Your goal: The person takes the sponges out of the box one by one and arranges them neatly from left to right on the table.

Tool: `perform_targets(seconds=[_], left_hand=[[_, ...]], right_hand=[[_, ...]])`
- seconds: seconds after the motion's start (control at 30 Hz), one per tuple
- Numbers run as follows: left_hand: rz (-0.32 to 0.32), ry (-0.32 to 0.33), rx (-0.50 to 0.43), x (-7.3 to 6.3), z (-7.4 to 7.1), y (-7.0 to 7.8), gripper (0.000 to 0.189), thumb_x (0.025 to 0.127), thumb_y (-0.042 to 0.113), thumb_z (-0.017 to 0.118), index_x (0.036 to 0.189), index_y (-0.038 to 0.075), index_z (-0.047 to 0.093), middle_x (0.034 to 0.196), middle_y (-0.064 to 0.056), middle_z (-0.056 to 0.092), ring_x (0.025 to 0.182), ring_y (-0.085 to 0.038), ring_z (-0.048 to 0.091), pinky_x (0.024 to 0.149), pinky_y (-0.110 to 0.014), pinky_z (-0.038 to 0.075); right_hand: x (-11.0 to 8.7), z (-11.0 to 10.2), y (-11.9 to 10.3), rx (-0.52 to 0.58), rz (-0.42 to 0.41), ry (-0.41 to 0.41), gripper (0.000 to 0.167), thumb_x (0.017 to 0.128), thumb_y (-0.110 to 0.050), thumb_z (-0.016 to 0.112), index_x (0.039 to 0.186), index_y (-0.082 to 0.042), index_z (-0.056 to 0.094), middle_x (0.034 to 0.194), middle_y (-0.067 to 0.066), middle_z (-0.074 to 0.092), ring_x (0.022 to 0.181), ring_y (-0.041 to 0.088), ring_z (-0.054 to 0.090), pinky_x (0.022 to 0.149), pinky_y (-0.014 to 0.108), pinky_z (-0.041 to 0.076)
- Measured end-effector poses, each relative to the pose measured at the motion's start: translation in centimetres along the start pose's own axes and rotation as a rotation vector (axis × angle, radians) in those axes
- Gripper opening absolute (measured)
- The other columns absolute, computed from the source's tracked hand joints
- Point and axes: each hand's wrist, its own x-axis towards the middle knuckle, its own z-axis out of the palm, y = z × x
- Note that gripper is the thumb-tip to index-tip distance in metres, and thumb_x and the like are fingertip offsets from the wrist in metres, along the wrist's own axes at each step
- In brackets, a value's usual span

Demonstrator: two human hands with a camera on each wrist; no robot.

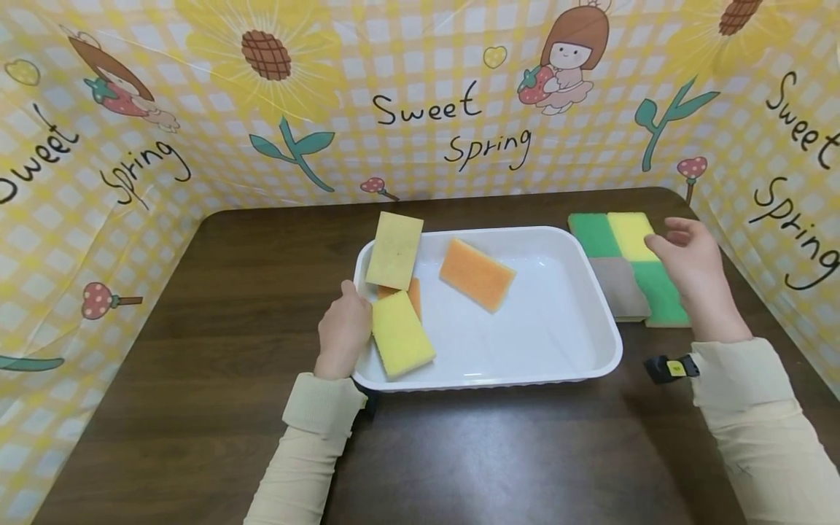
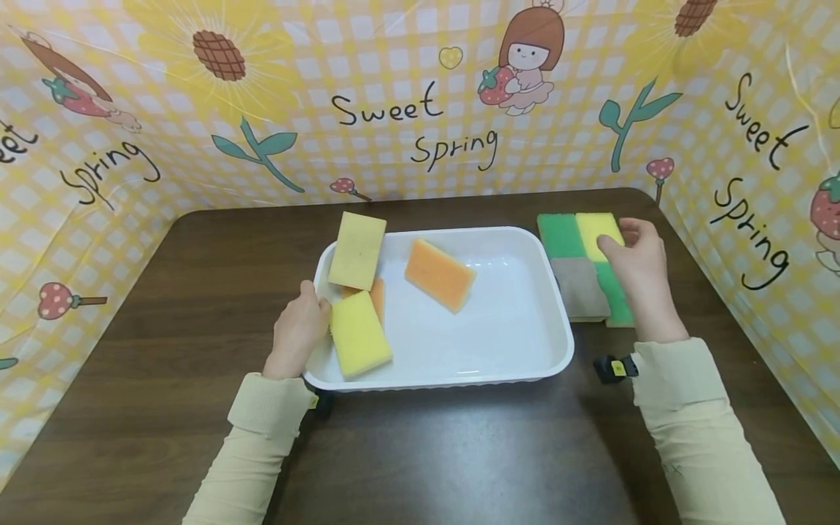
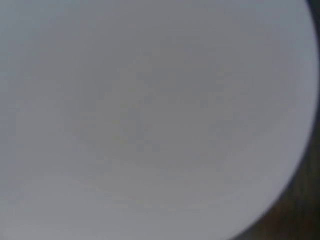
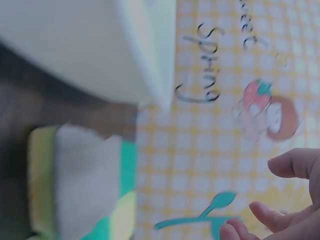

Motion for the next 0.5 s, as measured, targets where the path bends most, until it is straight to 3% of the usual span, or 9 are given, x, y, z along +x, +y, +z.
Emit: perform_targets(seconds=[0.27,0.5], left_hand=[[-0.008,-0.001,0.003,-0.1,-0.1,0.0,0.031,0.099,0.018,0.03,0.121,-0.003,0.036,0.09,-0.024,0.063,0.08,-0.036,0.065,0.064,-0.044,0.049],[0.004,-0.007,0.007,0.1,-0.1,0.0,0.03,0.099,0.017,0.03,0.12,-0.004,0.036,0.088,-0.024,0.062,0.076,-0.034,0.064,0.059,-0.042,0.047]], right_hand=[[-1.0,2.1,-4.0,-0.034,-0.143,-0.03,0.066,0.097,-0.038,0.044,0.148,-0.002,0.024,0.154,0.026,0.023,0.139,0.044,0.027,0.108,0.057,0.03],[-1.5,4.9,-5.9,-0.102,-0.219,-0.118,0.053,0.097,-0.029,0.049,0.142,-0.003,0.038,0.147,0.025,0.035,0.133,0.042,0.036,0.103,0.055,0.037]])
